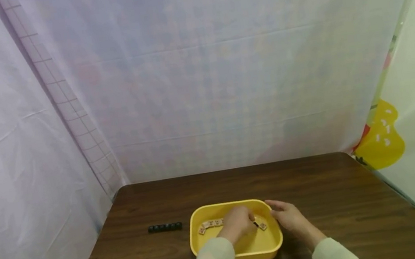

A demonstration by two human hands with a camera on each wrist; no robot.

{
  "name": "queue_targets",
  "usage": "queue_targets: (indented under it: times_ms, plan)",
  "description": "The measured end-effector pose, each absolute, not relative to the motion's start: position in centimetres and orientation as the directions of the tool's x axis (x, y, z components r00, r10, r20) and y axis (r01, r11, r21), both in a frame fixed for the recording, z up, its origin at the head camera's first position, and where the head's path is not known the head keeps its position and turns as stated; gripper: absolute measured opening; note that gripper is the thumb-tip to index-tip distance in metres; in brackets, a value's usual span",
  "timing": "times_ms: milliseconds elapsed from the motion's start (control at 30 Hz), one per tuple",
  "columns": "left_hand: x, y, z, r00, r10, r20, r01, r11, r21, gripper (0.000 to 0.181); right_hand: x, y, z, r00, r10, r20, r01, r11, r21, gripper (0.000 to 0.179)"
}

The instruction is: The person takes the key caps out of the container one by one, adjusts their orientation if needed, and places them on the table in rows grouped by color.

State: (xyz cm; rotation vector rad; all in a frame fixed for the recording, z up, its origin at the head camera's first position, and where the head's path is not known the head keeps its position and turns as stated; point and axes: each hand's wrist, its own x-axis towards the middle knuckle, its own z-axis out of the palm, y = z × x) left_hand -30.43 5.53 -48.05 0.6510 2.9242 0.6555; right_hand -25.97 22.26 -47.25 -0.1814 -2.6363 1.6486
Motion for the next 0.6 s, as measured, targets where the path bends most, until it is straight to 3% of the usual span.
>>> queue_targets:
  times_ms: [133, 367, 600]
  plan:
    - [-30.6, 5.8, -48.6, -0.899, 0.438, 0.027, 0.415, 0.829, 0.374, 0.011, -26.0, 22.3, -47.4, -0.992, 0.118, -0.041, 0.089, 0.427, -0.900, 0.039]
    - [-30.6, 6.2, -49.2, -0.888, 0.459, 0.024, 0.441, 0.835, 0.329, 0.024, -25.9, 22.3, -47.5, -0.992, 0.122, -0.039, 0.087, 0.422, -0.903, 0.040]
    - [-30.4, 6.2, -48.8, -0.873, 0.484, 0.062, 0.476, 0.817, 0.325, 0.019, -26.1, 22.4, -47.4, -0.992, 0.122, -0.035, 0.084, 0.429, -0.899, 0.040]
